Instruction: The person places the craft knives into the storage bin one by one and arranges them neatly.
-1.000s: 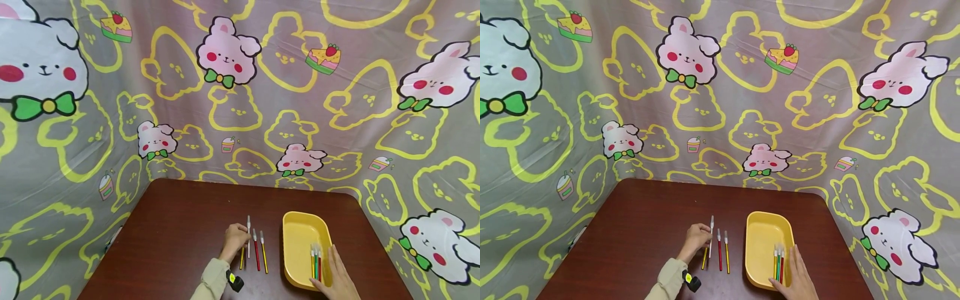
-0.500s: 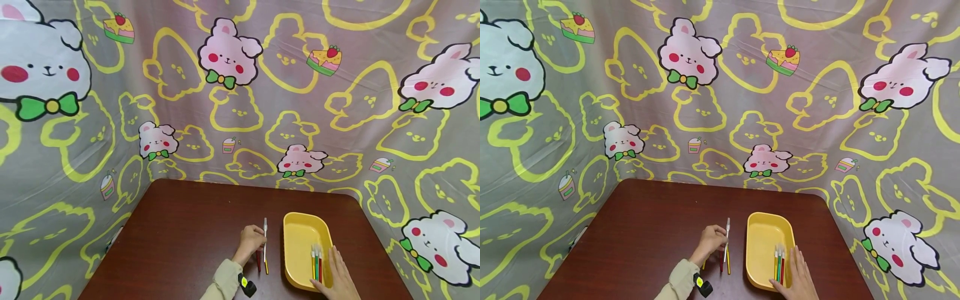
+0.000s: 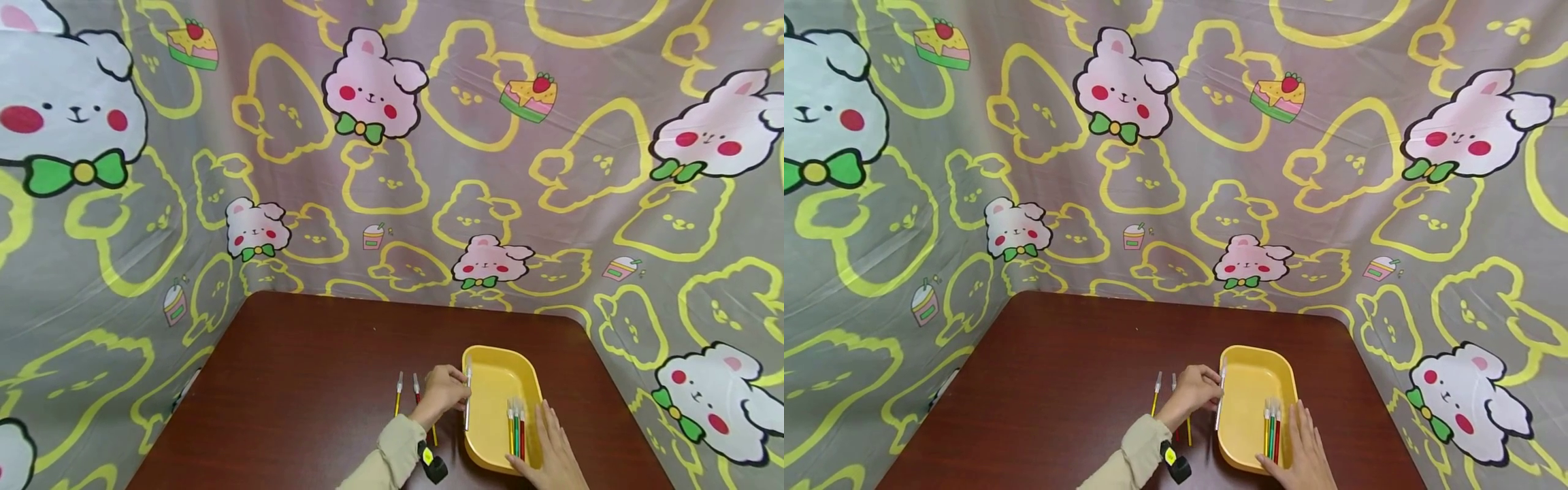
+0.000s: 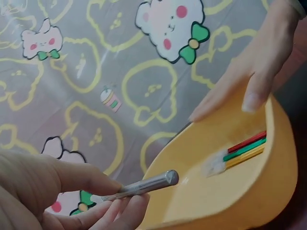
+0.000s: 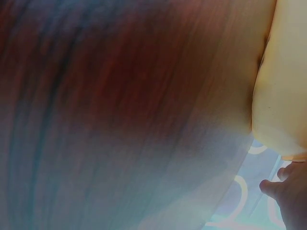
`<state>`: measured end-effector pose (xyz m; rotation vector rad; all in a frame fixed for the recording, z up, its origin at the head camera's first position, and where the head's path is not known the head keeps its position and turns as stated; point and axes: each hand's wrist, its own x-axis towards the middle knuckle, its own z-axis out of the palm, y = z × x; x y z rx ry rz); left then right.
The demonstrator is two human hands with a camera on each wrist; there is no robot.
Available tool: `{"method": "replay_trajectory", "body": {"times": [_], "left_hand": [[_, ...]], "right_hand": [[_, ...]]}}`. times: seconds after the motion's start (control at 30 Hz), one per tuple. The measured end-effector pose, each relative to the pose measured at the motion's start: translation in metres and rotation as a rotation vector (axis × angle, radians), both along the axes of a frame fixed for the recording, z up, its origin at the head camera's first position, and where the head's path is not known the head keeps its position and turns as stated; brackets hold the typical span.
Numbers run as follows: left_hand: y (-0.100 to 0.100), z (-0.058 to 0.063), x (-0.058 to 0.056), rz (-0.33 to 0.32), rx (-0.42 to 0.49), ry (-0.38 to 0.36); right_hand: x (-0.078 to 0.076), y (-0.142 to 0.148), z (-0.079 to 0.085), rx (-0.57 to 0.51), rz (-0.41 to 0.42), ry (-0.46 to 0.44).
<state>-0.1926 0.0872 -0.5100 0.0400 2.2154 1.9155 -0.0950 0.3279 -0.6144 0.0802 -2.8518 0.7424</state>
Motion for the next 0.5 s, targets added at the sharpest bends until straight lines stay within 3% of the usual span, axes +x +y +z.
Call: {"method": "replay_trajectory", "body": {"times": [0.3, 0.5], "left_hand": [[0.026, -0.004, 0.001, -0.005, -0.047, -0.038], [0.039, -0.004, -0.001, -0.045, -0.067, -0.034]], "right_hand": [[0.000, -0.002, -0.001, 0.031, 0.006, 0.054], [0.000, 0.001, -0.001, 0.033, 0.009, 0.065]]}}
